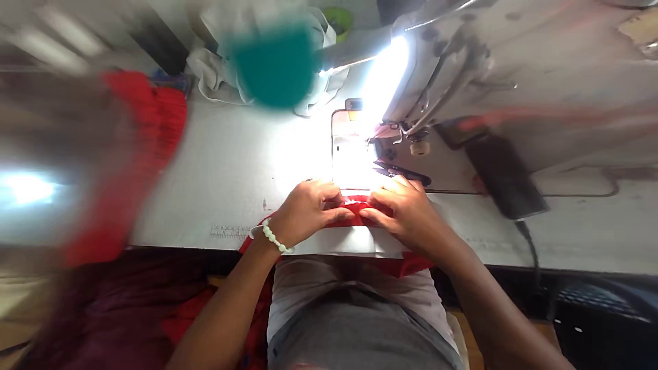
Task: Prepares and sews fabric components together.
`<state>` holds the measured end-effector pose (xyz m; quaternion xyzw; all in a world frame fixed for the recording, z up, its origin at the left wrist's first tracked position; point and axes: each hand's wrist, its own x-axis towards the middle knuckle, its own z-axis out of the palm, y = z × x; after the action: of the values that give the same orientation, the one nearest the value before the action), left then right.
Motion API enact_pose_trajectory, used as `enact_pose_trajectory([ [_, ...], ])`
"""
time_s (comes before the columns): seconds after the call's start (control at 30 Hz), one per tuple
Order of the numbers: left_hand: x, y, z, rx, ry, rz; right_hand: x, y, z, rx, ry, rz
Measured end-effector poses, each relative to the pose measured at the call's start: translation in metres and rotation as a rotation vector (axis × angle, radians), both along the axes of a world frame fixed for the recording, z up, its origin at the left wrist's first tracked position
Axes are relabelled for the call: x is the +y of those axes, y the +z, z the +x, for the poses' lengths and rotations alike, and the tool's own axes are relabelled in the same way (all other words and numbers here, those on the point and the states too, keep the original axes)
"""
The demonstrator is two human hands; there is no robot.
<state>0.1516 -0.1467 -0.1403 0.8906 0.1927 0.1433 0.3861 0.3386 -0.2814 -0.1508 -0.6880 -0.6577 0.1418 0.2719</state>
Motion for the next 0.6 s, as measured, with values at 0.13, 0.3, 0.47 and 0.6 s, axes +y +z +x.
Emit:
enact_pose_trajectory([
  [0.13,-0.01,0.015,-0.012,-0.128,0.026,-0.141,-0.007,0.017,0.003,0.173,0.078,0.039],
  [0.3,-0.022,0.011,-0.038,0.028,-0.181,-0.005,-0.021,0.031,0.001,0.19,0.045,0.154],
  [0.47,-0.035,0.01,-0.069,-0.064,-0.234,-0.221,-0.043,0.058,0.003,0.172,0.129,0.181],
  [0.6,-0.041,0.009,-0.076,-0.269,-0.133,-0.647,-0.05,0.062,0.0,0.209,0.178,0.234],
])
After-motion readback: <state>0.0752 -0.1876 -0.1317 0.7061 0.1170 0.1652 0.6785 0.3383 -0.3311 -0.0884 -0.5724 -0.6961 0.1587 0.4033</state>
